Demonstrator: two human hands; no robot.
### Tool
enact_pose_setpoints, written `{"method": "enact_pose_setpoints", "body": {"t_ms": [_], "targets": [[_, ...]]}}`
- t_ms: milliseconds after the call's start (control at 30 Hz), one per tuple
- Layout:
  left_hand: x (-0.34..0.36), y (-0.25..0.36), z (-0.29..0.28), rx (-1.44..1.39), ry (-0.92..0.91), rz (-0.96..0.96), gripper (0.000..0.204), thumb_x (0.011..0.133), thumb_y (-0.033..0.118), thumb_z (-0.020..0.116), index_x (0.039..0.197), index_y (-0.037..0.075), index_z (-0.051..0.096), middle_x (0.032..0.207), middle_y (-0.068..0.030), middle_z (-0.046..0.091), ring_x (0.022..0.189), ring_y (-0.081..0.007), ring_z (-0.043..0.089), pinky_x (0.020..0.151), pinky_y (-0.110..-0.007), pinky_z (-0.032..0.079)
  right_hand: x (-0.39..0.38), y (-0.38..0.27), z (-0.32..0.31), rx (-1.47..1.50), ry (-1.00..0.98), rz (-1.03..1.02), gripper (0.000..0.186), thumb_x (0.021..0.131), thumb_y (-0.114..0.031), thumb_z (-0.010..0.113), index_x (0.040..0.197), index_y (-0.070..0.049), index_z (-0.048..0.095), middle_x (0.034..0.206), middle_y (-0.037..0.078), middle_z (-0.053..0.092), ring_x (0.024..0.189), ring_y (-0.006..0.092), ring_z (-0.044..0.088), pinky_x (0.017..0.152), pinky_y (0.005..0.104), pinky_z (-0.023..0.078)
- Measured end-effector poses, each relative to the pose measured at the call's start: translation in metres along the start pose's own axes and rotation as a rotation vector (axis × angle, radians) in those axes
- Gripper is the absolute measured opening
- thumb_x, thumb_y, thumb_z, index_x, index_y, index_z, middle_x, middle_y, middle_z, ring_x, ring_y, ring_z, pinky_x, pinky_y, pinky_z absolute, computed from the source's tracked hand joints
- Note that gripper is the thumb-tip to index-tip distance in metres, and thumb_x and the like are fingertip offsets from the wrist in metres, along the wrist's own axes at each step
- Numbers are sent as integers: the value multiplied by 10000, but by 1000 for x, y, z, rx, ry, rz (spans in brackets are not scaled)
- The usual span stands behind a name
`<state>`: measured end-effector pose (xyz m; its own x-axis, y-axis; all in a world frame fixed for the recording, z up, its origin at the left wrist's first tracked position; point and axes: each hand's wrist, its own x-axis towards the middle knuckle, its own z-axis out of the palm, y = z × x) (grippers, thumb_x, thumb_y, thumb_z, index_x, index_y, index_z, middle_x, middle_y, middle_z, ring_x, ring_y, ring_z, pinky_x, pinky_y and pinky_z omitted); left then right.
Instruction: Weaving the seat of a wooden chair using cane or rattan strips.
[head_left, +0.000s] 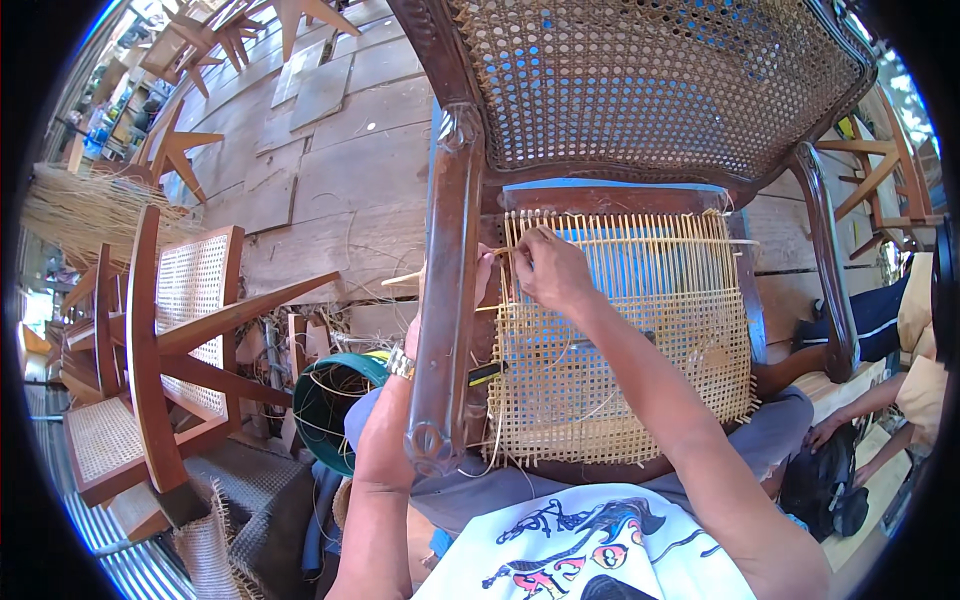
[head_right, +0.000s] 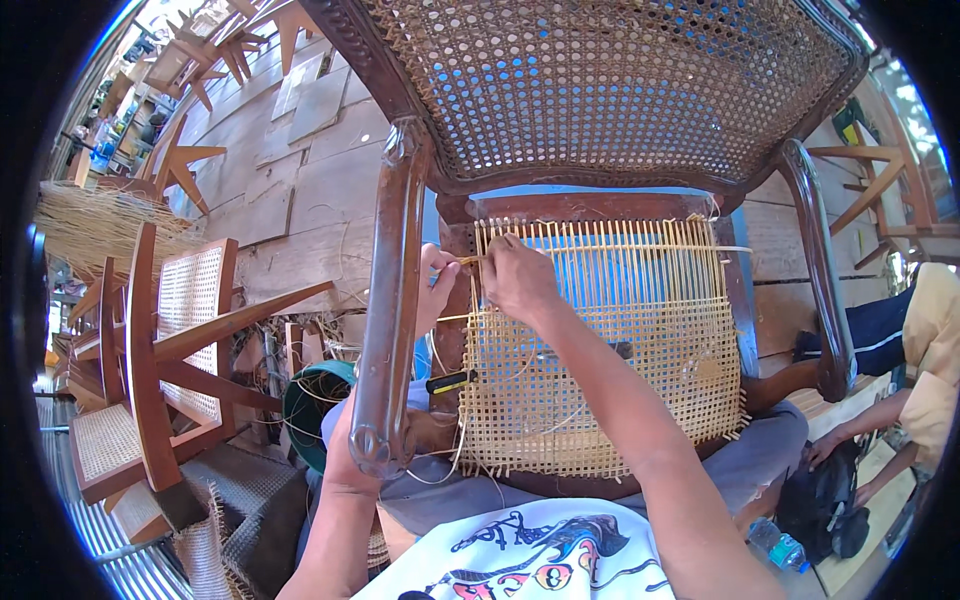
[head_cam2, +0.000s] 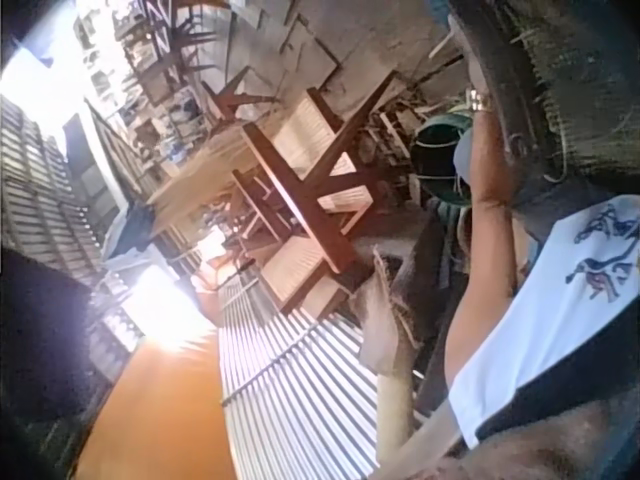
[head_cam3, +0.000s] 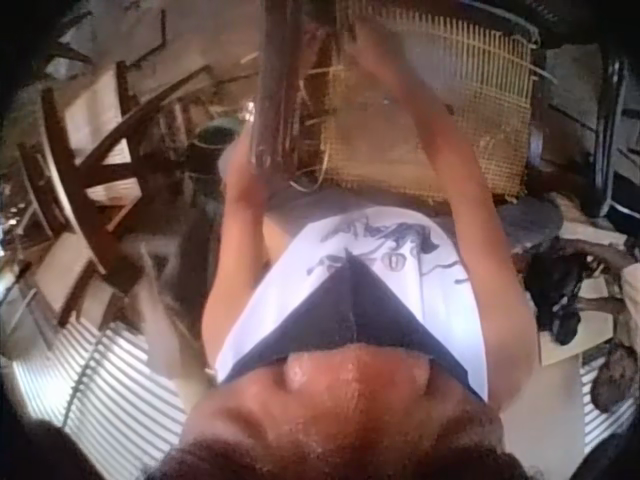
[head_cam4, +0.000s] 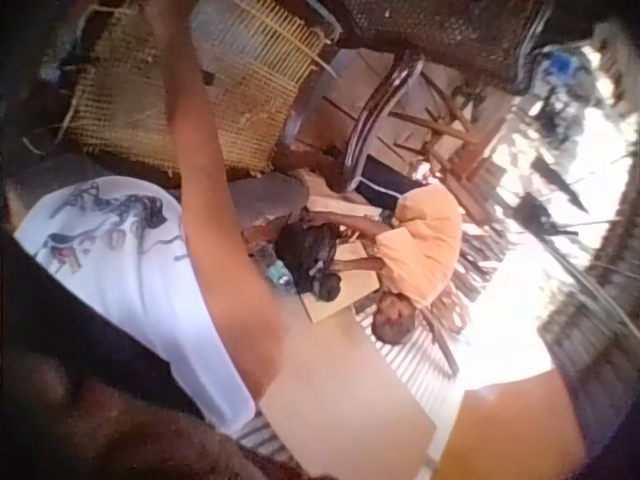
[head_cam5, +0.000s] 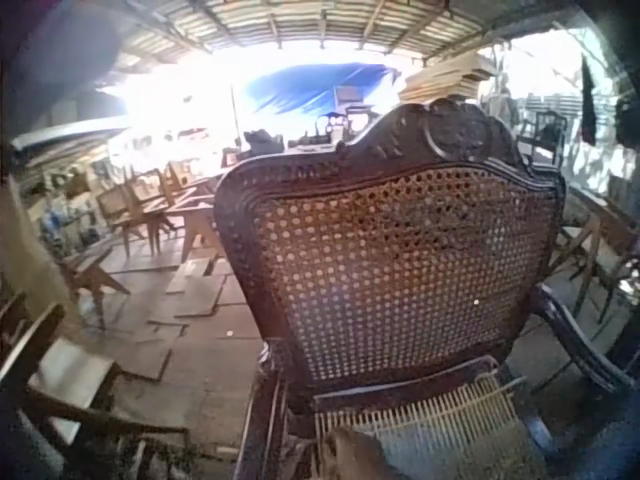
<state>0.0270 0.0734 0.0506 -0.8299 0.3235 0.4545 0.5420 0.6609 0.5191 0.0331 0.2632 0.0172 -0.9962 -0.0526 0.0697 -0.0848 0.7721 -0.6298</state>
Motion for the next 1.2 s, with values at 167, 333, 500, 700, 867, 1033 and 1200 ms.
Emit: {"method": "enact_pose_setpoints", "body": {"t_ms": [167,333,500,700,867,1033,1200], "targets": [[4,1,1,-102,-85,-92,215,952,135,760,894,52,570,873,-86,737,776,-277,685,687,-408,512,-3,6,-2,52,5,-16,188,986,-246,610,969,-73,680,1021,115,710,936,368,714,820,500,570],[6,2,2,-110,-89,-102,180,976,170,745,938,50,616,883,-85,741,759,-246,701,675,-391,532,-2,2,-5,33,-28,-19,190,974,-258,613,967,-87,695,1030,115,717,958,362,713,843,499,561],[5,-2,-7,-949,-148,-767,238,1055,266,662,1192,72,660,924,-110,756,802,-194,742,702,-340,610,6,-3,-15,14,-118,84,206,969,-274,610,995,-93,704,1015,118,737,986,355,719,842,500,561],[11,-43,-5,-773,-677,-825,399,1061,230,643,1399,19,611,992,-95,731,812,-154,715,742,-289,622,11,-1,-16,18,-205,-2,204,979,-260,591,1038,-96,698,1027,123,754,1011,359,725,869,508,557],[4,-63,24,-874,-545,-689,281,1062,222,640,1251,15,668,773,-102,703,539,-160,652,469,-298,539,10,4,-14,9,-205,20,200,967,-252,585,1028,-104,706,1112,146,735,1032,368,719,886,511,556],[8,-47,28,-489,-419,-583,330,1070,283,624,1234,2,673,768,-104,706,557,-172,659,476,-314,526,11,5,-11,-13,-198,-6,200,964,-221,584,1042,-92,716,1102,131,730,1049,371,694,898,492,546],[12,-15,22,-502,-204,-832,427,1083,376,590,1225,-19,673,781,-108,723,599,-190,683,504,-339,537,10,14,-7,3,-241,6,210,956,-222,613,1066,-72,709,1115,151,729,1046,380,693,898,501,545]]}}
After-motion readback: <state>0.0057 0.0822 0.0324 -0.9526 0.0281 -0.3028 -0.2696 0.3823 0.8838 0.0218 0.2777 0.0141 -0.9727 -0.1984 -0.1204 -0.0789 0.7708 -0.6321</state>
